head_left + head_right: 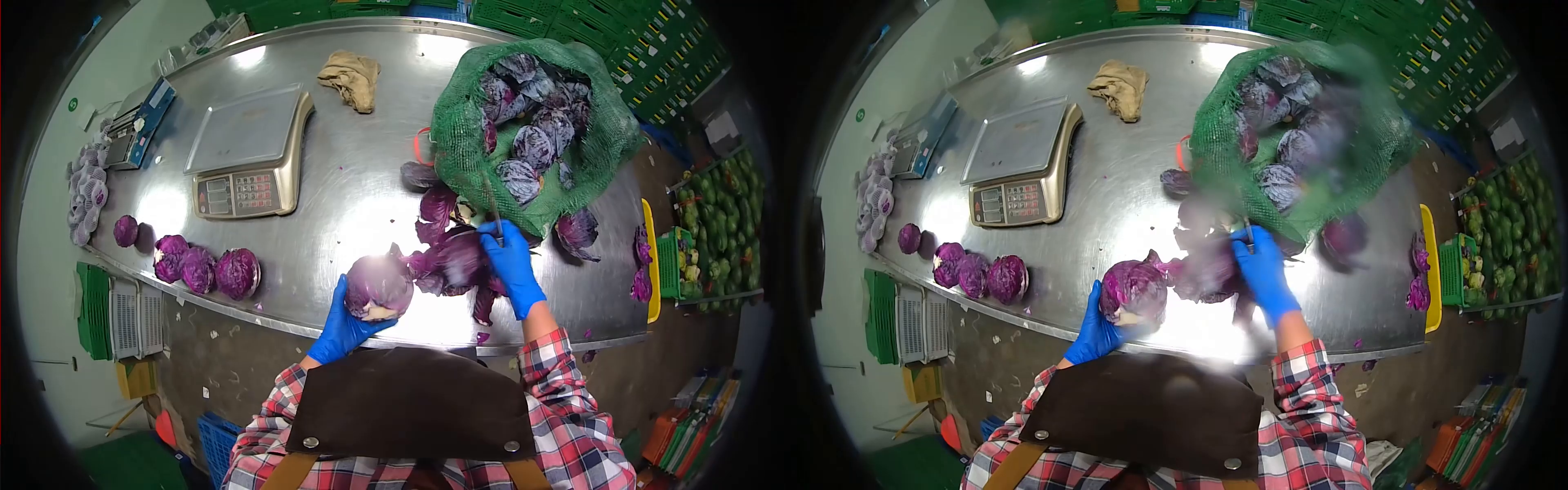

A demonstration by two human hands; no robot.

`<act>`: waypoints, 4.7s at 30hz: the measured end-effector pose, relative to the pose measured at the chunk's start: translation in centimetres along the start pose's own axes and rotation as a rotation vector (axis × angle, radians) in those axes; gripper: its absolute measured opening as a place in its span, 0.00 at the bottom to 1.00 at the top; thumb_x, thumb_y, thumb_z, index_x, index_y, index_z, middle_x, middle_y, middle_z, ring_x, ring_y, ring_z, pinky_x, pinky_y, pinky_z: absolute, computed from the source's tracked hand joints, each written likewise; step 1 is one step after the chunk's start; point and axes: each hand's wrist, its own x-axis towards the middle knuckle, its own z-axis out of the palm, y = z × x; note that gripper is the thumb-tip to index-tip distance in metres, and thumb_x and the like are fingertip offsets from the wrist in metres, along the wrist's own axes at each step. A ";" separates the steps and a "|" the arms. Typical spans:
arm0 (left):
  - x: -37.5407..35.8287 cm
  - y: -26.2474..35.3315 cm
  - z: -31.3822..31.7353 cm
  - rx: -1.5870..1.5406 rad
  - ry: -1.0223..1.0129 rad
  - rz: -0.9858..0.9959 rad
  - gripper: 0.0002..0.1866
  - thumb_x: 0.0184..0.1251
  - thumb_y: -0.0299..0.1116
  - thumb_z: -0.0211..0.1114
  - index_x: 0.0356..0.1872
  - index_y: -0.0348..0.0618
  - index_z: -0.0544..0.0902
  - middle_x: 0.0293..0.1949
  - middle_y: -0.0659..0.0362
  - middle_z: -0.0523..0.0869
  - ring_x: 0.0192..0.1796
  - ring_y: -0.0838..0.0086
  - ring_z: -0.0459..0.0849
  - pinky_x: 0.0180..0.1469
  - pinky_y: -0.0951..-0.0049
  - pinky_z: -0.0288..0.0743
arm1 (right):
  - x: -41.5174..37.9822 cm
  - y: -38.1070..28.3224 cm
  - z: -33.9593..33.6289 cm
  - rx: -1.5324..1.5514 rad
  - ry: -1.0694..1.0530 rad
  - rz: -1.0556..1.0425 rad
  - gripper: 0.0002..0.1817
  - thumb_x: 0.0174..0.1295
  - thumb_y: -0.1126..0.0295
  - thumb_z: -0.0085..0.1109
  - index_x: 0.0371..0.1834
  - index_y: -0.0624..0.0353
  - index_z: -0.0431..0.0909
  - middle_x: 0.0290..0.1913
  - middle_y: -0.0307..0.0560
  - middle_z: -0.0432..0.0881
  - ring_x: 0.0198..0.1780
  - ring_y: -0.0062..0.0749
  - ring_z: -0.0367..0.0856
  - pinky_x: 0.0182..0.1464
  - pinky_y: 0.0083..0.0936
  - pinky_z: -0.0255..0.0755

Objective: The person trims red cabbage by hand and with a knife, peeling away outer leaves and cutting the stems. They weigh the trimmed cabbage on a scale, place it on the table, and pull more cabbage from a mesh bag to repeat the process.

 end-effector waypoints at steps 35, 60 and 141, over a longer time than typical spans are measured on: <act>3.9 -1.3 -1.8 1.521 0.334 0.675 0.59 0.32 0.47 0.81 0.63 0.33 0.52 0.59 0.46 0.61 0.62 0.58 0.65 0.62 0.63 0.63 | 0.4 0.1 9.0 -0.137 -0.255 0.070 0.22 0.63 0.57 0.52 0.53 0.59 0.65 0.49 0.57 0.75 0.48 0.46 0.75 0.51 0.37 0.67; 3.0 -1.1 2.0 1.103 0.287 0.435 0.48 0.46 0.36 0.75 0.66 0.32 0.56 0.58 0.48 0.70 0.59 0.67 0.71 0.61 0.70 0.66 | -3.2 -4.3 6.7 -0.377 -0.540 -0.129 0.23 0.67 0.55 0.43 0.61 0.53 0.66 0.53 0.59 0.75 0.51 0.53 0.76 0.53 0.37 0.69; -1.9 0.9 -1.6 1.200 0.170 0.535 0.54 0.38 0.35 0.80 0.67 0.38 0.53 0.61 0.48 0.66 0.64 0.62 0.66 0.65 0.61 0.62 | -4.4 -5.5 4.5 -0.094 -0.627 -0.201 0.30 0.61 0.61 0.57 0.64 0.61 0.61 0.61 0.48 0.68 0.62 0.37 0.67 0.63 0.30 0.60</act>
